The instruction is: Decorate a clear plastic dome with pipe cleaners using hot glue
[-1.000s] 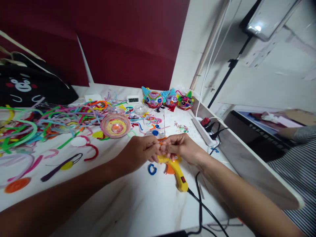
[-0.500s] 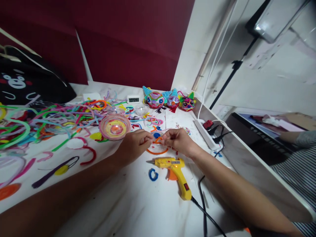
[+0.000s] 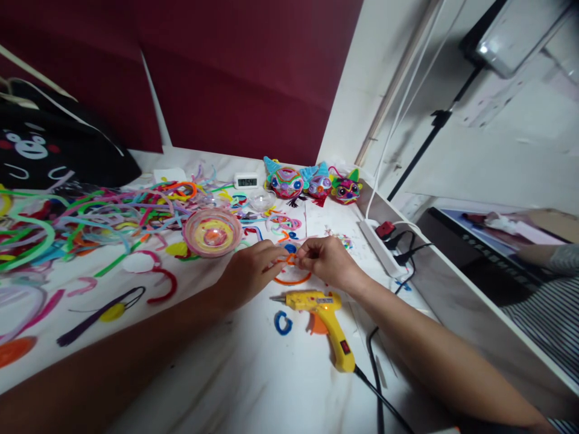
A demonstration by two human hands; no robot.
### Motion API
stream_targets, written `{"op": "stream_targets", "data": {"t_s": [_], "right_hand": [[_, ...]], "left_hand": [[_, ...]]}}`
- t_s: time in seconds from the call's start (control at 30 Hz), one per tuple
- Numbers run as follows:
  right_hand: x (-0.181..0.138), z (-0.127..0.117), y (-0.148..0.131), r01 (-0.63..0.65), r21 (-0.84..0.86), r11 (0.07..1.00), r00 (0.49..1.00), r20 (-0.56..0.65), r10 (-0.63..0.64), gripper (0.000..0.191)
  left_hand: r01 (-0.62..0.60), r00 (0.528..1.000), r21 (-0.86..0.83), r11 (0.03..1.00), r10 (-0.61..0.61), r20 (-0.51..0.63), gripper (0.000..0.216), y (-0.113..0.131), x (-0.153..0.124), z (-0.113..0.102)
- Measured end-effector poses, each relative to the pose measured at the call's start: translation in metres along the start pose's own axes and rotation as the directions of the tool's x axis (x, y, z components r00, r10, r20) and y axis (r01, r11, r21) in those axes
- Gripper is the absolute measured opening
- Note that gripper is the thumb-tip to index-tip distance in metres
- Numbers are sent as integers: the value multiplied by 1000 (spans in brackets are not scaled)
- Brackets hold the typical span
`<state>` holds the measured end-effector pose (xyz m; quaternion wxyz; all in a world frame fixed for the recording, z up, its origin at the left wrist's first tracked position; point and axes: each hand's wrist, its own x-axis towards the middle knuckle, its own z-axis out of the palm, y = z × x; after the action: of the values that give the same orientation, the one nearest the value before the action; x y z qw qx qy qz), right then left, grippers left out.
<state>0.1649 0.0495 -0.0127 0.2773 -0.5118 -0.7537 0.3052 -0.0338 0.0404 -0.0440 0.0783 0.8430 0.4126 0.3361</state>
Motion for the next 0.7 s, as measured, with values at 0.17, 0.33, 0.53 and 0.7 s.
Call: {"op": "stream_targets", "data": {"t_s": [0.17,0.33,0.53,0.7], "right_hand": [[-1,-4,-2,-1,-39,999,1000,-3,0,6],[-6,-18,-3,30,-55,998,999,-18,-31,7],[-22,-15,1,308,-259,915,949,14,-315,16],[-26,-4,11,418,-435,798,894,38,-447,22]], "left_hand": [[1,1000,12,1000,-2,27,19,1,0,0],[10,999,54,999,-12,48,18,3,0,-1],[14,999,54,998,-16,37,17,3,-2,1],[2,1000,22,1000,-2,-4,18,1,-5,5]]}}
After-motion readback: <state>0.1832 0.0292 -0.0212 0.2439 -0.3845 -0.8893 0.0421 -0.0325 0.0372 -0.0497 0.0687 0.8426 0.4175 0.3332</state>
